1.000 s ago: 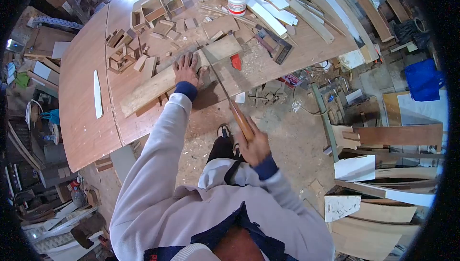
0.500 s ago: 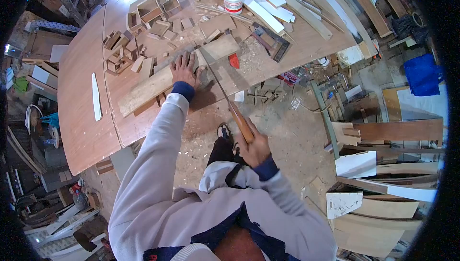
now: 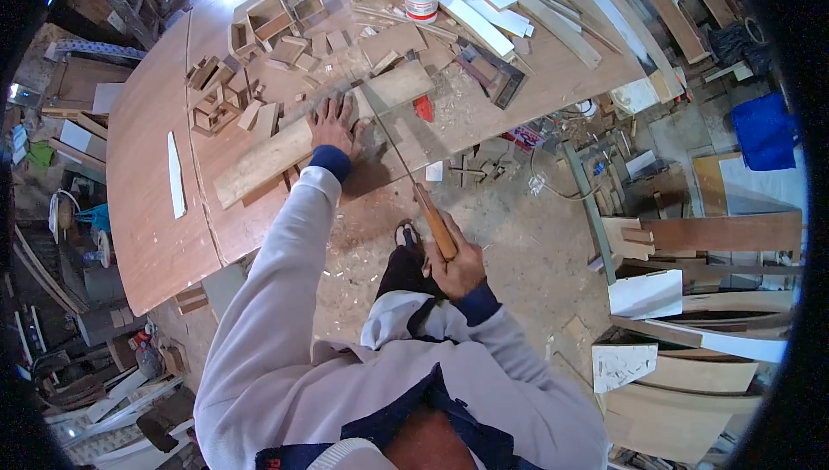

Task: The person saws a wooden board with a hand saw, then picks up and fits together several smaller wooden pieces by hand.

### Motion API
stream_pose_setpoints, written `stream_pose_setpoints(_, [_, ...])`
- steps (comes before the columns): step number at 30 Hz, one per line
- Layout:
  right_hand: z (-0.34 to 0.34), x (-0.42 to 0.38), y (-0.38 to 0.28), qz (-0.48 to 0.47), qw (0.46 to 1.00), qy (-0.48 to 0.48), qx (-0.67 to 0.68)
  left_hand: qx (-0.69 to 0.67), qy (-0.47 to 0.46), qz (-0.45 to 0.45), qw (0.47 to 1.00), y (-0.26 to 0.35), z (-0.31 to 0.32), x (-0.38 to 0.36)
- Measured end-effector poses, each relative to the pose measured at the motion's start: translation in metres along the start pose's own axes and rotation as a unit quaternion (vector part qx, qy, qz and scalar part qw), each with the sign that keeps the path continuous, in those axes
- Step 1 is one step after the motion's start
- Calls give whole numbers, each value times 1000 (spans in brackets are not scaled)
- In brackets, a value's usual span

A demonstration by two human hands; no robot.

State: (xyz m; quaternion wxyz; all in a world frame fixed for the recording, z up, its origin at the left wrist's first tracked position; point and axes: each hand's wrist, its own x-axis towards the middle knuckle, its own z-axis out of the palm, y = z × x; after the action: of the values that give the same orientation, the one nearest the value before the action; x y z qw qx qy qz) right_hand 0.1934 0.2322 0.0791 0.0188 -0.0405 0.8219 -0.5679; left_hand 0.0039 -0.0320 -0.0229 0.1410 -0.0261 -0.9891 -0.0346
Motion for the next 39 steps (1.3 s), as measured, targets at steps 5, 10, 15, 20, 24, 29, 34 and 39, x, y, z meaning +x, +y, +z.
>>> stream_pose_setpoints(5, [33, 56, 25, -59, 996, 22, -57, -3, -8, 3, 1000, 1, 1, 1])
stream_pose_setpoints(10, [35, 49, 34, -5, 1000, 0, -16, -12, 13, 22, 1000, -2, -4, -1])
stream_pose_setpoints(15, [23, 7, 50, -106, 992, 42, -49, -14, 8, 7, 1000, -1, -1, 1])
stream_pose_setpoints(20, [38, 49, 36, 8, 999, -2, -38, -8, 20, 22, 1000, -6, 3, 1])
stream_pose_setpoints(24, [38, 32, 60, -67, 997, 30, -22, -17, 10, 19, 1000, -1, -1, -4])
stream_pose_setpoints(29, [14, -19, 61, -29, 999, 21, 11, 2, 19, 14, 1000, -5, 0, 2])
stream_pose_setpoints(34, [22, 19, 50, -84, 994, 24, -61, -3, 33, 15, 999, -3, 1, 2])
stream_pose_setpoints(39, [38, 54, 34, -13, 999, 11, -49, -12, 19, 13, 1000, -1, -9, 7])
